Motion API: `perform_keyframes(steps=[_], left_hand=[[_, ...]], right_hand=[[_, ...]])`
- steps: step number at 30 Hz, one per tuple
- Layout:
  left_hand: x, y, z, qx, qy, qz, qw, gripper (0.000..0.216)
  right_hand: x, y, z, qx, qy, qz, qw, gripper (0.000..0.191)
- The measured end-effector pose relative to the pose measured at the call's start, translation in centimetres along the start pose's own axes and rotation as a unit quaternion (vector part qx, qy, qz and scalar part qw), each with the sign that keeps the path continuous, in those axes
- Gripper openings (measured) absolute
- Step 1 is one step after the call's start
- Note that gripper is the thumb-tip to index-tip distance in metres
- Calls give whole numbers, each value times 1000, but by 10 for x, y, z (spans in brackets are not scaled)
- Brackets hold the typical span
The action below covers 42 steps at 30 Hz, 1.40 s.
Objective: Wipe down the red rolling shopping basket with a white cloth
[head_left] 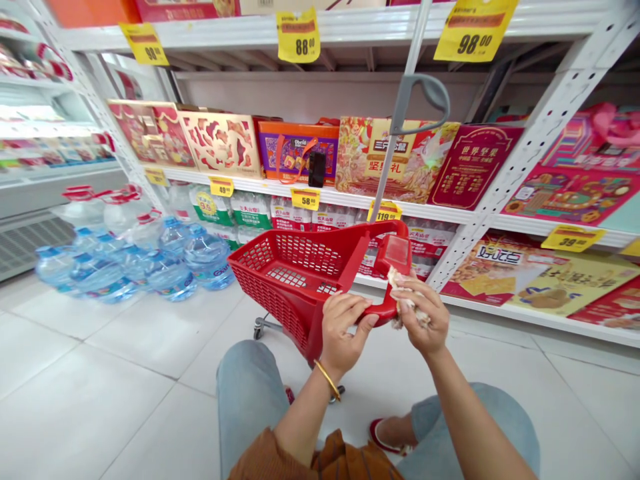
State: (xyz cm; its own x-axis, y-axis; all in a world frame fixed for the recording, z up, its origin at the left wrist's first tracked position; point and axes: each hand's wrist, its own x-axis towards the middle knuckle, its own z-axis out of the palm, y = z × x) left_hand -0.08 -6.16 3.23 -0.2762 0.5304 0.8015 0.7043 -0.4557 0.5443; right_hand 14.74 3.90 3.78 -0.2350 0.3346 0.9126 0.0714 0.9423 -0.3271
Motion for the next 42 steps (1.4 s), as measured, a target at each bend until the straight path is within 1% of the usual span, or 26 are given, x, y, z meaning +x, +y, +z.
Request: perform_keyframes(steps=[2, 4, 6, 8, 13, 20, 24, 29, 34, 37, 39, 41, 42], left_hand=[[-1, -1, -1, 1, 4, 2, 1000, 15], [-2, -2, -2, 0, 8, 11, 1000, 14], [-2, -3, -4, -1, 6, 17, 1000, 15], [-2, -4, -7, -3, -3, 13, 1000, 15], [-1, -5, -13, -13, -22, -3, 1000, 17], [0, -4, -15, -14, -23, -4, 1000, 16], [2, -6, -17, -11, -22, -5, 1000, 17], [2, -8, -19, -5, -27, -9, 1000, 17], [1, -5, -21, 5, -30, -7, 1000, 16], [-5, 0, -21, 41, -33, 1, 999, 18], [-10, 5, -19, 99, -16, 11, 995, 24], [-13, 12, -17, 168, 6, 27, 985, 33], [-14, 15, -16, 191, 9, 37, 981, 36]], right_hand=[[1, -15, 4, -13, -21, -17, 1000, 26], [1, -29, 10, -32, -53, -52, 997, 29], [1, -39, 15, -49, -59, -71, 995, 31], [1, -41, 19, -53, -52, -78, 994, 31], [7, -31, 17, -29, -46, -74, 996, 25], [12, -20, 13, 19, -53, -41, 998, 21], [13, -7, 11, 40, -53, -25, 997, 19], [14, 10, 8, 51, -70, 5, 996, 19], [11, 6, 9, 55, -49, 38, 997, 18], [10, -1, 12, 50, -30, 41, 997, 17], [10, -6, 14, 42, -18, 42, 998, 16], [10, -10, 16, 31, -11, 38, 999, 16], [10, -12, 16, 26, -10, 36, 999, 16]])
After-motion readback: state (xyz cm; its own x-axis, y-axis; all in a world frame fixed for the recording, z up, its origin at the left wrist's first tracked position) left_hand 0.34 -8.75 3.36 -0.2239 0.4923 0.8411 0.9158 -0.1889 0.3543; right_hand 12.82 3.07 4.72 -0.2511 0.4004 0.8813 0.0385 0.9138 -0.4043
